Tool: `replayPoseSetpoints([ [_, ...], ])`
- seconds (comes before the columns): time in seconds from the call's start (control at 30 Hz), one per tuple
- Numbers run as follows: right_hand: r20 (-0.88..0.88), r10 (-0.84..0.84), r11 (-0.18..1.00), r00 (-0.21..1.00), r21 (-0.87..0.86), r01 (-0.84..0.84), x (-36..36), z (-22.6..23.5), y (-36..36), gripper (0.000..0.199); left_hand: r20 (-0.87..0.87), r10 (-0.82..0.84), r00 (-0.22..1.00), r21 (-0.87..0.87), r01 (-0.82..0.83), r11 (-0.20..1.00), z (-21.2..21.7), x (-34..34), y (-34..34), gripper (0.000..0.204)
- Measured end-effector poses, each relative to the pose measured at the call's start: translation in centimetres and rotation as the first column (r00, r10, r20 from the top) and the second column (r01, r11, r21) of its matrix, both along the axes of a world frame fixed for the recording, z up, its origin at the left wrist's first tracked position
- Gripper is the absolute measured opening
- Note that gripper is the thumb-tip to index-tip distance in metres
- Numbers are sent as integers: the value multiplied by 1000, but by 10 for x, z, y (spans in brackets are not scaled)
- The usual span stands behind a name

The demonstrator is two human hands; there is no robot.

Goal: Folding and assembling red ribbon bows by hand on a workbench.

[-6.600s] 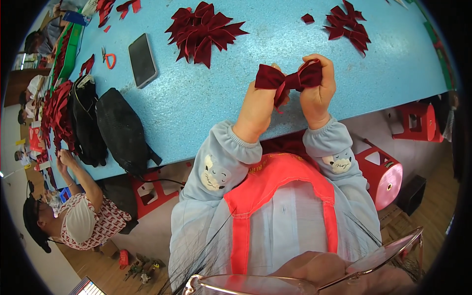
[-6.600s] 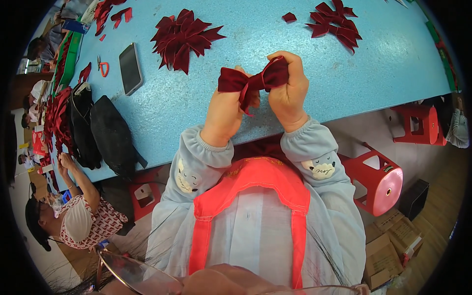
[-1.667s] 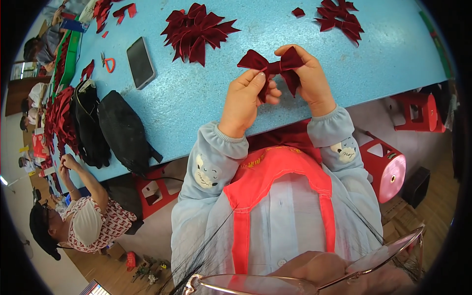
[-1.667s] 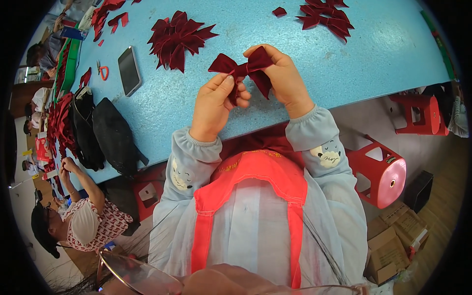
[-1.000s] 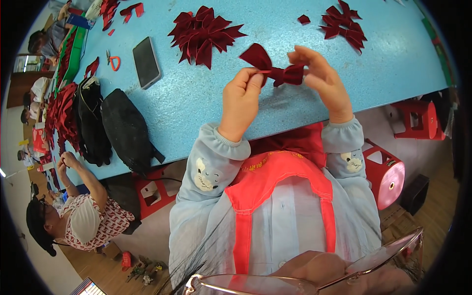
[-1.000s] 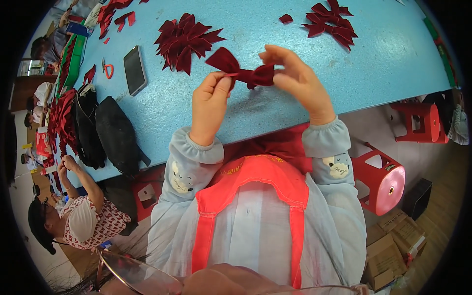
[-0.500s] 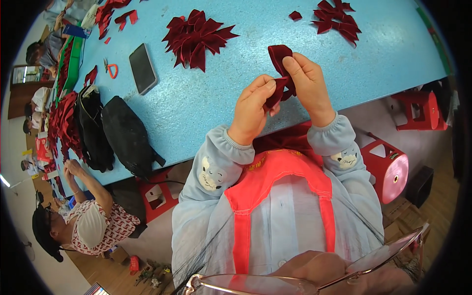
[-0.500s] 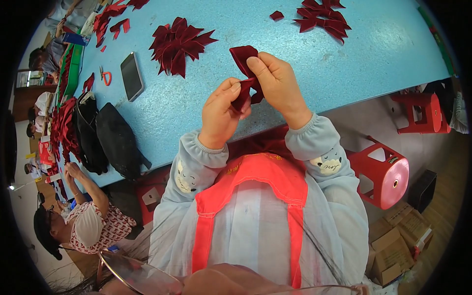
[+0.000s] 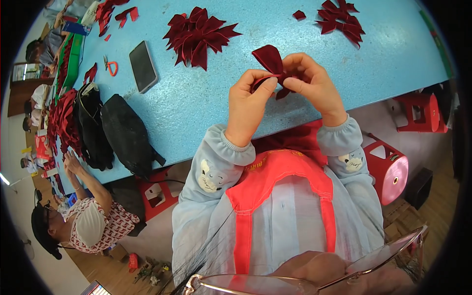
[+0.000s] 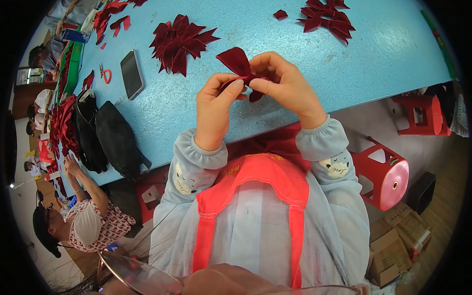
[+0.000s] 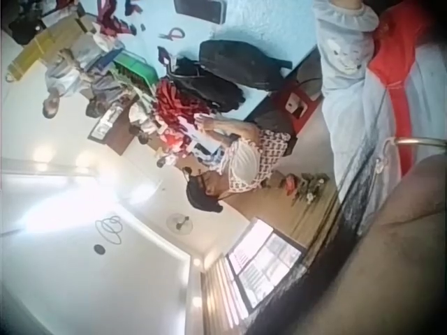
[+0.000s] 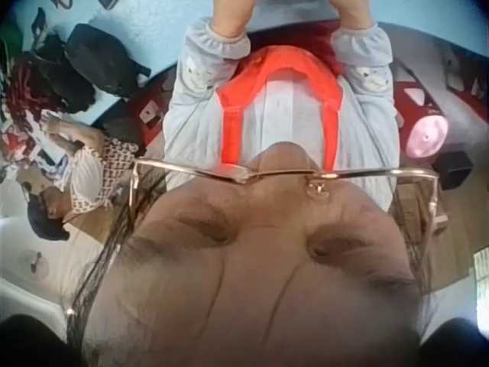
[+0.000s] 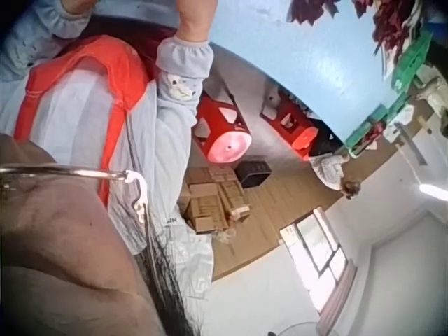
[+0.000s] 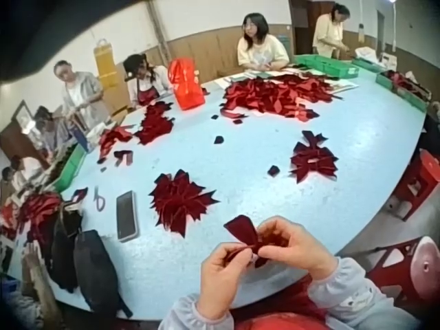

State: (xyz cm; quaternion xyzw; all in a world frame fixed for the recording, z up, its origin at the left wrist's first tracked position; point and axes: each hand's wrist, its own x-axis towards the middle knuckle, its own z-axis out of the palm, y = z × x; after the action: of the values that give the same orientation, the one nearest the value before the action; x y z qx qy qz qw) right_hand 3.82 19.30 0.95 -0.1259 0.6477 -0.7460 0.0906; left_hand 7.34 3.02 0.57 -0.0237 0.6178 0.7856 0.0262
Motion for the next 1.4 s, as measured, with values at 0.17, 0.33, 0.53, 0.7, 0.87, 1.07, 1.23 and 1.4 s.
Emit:
replayPoseSetpoints([
  [0.17,28,106,992,994,61,-107,6,3,-2,23,49,48,998,191,-56,980,-6,0,9,9],
  [0.33,-42,128,984,991,127,-122,7,-1,-2,16,173,40,984,393,-106,913,-4,-2,13,11],
  [0.53,24,75,963,997,259,-79,10,10,-5,10,-112,47,993,-226,-72,971,-11,4,7,11],
  [0.7,-2,100,957,995,275,-95,6,5,-1,5,-78,6,997,-148,-17,989,-6,2,8,10],
  [0.87,-324,-195,936,926,219,274,18,-8,-23,8,4,5,1000,101,-6,995,-9,-1,14,9],
  [1.07,-371,-432,893,822,-47,448,15,-16,-30,13,220,72,973,492,-174,853,-4,1,24,7],
  [1.23,208,13,998,978,-67,1,10,-6,-11,13,16,69,998,208,-70,976,-10,0,18,8],
  [1.4,293,-28,944,956,-308,122,10,-18,-13,12,407,-23,913,542,-221,811,4,-1,23,14],
])
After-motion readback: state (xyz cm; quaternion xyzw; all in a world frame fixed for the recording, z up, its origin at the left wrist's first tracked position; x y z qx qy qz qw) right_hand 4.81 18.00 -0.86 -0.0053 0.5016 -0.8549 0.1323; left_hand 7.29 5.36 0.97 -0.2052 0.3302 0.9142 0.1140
